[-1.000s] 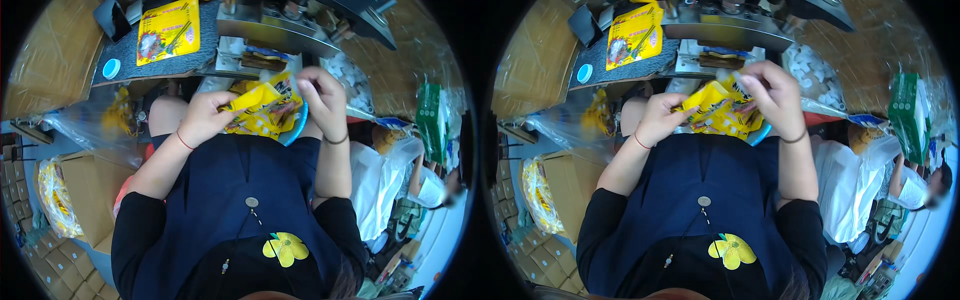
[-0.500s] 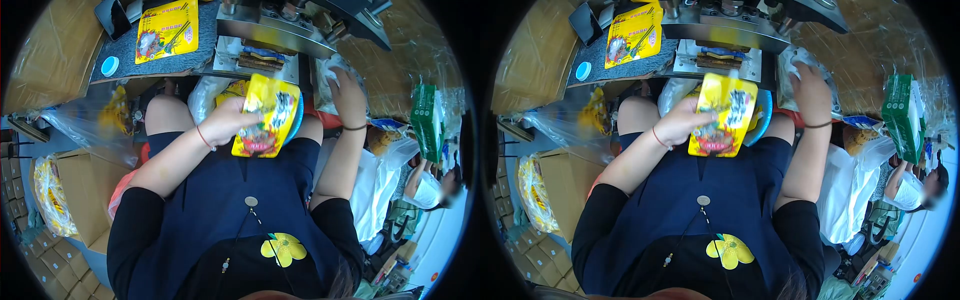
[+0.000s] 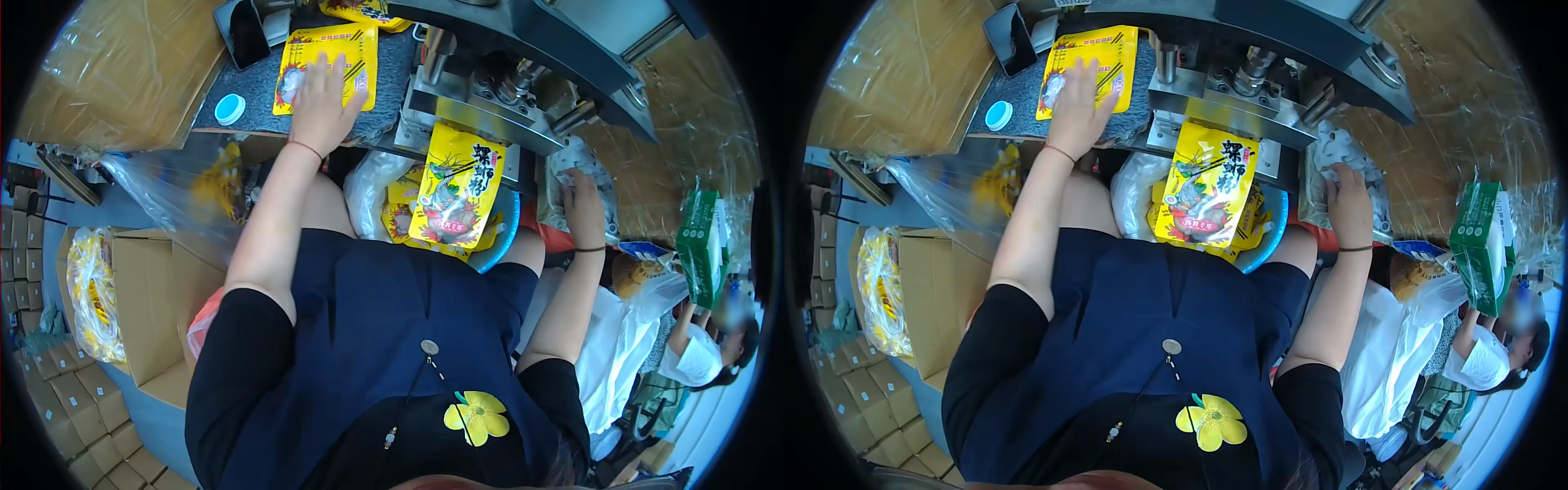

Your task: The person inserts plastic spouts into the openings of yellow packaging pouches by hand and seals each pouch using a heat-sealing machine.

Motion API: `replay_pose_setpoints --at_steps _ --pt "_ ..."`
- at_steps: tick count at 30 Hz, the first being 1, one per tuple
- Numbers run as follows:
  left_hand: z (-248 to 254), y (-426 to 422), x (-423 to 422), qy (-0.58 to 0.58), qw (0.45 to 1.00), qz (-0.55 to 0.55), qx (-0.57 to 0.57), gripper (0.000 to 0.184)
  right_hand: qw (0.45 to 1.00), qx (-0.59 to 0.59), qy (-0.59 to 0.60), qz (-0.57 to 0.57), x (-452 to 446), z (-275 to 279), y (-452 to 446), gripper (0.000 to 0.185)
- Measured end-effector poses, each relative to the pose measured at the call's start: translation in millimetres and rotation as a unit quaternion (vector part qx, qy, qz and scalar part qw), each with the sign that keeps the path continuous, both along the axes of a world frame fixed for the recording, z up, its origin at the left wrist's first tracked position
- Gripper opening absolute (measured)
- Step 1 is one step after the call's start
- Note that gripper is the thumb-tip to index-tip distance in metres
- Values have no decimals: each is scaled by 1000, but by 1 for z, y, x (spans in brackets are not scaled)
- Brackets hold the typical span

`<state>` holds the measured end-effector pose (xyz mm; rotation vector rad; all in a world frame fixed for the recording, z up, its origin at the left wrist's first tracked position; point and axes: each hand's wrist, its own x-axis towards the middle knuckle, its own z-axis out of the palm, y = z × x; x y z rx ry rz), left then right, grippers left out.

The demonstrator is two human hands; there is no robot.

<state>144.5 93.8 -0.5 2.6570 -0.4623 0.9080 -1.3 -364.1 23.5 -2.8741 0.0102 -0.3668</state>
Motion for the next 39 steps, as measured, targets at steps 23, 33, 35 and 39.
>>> replay_pose_setpoints --at_steps 23,33,35,39 --pt "15 -98 -154 603 521 -347 -495 40 944 202 -7 260 -6 63 126 17" --pt "-6 -101 -98 639 407 -301 -580 35 998 0 -18 59 7 10 9 23" --pt "5 -97 -82 653 399 -281 -579 34 997 3 -38 62 14 1 8 21" --pt "-29 -98 -72 497 578 -286 -581 32 998 21 -60 10 9 -4 14 25"
